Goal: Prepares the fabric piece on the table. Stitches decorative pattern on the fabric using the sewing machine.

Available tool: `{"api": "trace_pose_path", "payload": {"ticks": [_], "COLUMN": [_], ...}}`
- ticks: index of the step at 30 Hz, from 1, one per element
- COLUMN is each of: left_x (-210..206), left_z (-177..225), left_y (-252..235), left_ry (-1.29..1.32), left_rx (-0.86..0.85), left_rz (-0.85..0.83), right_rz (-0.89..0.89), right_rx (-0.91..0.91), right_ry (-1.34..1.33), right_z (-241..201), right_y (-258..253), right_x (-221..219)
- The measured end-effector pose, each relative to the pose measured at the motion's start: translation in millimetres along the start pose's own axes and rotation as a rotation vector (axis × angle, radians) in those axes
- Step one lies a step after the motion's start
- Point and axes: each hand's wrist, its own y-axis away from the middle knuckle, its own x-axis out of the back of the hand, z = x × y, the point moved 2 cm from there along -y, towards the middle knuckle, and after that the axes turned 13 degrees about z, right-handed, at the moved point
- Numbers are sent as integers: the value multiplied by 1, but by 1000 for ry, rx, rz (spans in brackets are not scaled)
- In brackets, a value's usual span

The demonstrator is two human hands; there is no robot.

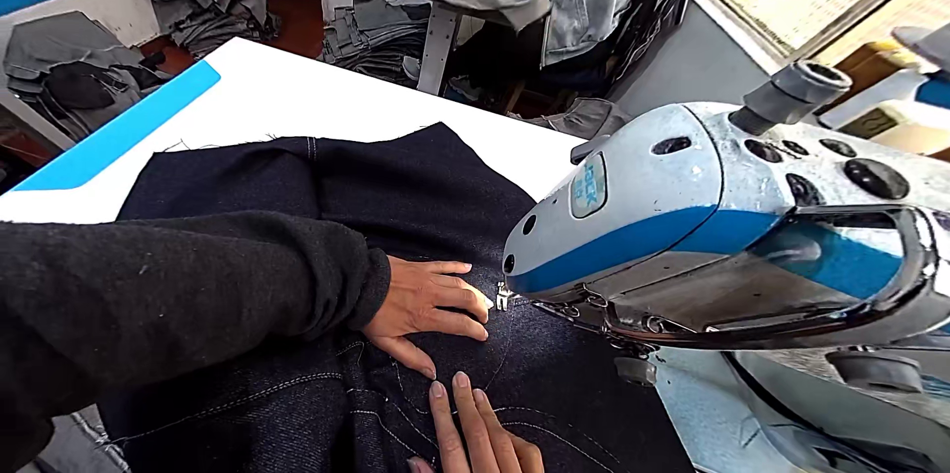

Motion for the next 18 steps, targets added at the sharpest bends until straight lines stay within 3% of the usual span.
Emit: {"api": "trace_pose_path", "payload": {"ticks": [12,18], "left_x": [3,6], "left_z": [-7,-17], "left_y": [-3,-8], "left_ry": [-27,-78], "left_rx": [27,126], "left_rz": [15,62], "right_rz": [-9,-11], "right_rx": [-2,21], "right_ry": [-4,-89], "right_z": [8,35], "right_y": [-3,-16], "right_x": [-5,-12]}}
